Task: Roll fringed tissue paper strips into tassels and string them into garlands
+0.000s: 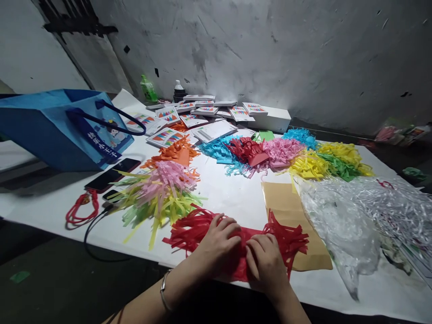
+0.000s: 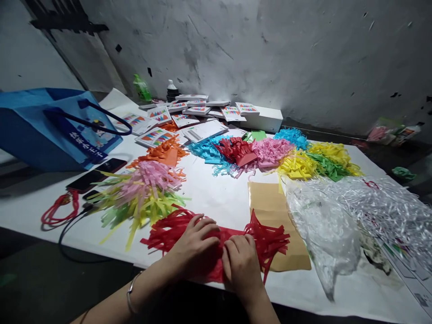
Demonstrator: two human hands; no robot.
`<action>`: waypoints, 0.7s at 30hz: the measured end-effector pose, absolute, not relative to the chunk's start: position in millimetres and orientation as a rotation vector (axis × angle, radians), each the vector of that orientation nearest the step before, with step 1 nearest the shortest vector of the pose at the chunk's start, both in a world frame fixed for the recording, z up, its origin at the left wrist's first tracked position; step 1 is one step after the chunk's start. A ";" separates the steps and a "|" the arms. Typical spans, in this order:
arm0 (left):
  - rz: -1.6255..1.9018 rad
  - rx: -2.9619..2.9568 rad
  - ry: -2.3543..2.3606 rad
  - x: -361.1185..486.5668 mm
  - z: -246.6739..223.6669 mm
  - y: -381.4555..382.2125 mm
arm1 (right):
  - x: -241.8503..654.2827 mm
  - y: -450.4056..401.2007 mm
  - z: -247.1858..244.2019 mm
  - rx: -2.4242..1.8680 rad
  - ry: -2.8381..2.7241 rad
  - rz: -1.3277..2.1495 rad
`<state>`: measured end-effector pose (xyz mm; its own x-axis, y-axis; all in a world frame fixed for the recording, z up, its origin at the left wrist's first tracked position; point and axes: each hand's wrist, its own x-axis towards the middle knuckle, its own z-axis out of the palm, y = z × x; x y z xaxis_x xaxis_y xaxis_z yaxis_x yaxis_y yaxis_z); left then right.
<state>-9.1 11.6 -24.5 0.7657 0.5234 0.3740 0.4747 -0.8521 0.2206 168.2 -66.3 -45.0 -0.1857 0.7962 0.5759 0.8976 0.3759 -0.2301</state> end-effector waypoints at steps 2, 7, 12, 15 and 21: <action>0.776 2.873 0.731 -13.6 -33.3 6.5 | 168.0 -69.2 -46.4 -1.429 -2.046 -0.216; 0.740 2.868 0.689 -26.6 -44.1 -2.4 | 175.1 -83.9 -56.0 -1.375 -2.097 -0.243; 0.565 2.786 0.923 -28.0 -45.0 -4.9 | 179.3 -92.1 -54.2 -1.454 -1.977 -0.066; 0.443 2.738 1.135 -18.2 -36.9 -3.5 | 174.7 -85.7 -49.5 -1.652 -1.901 -0.135; 0.365 2.672 1.330 0.4 -23.7 1.7 | 164.8 -74.5 -46.0 -1.926 -1.759 -0.377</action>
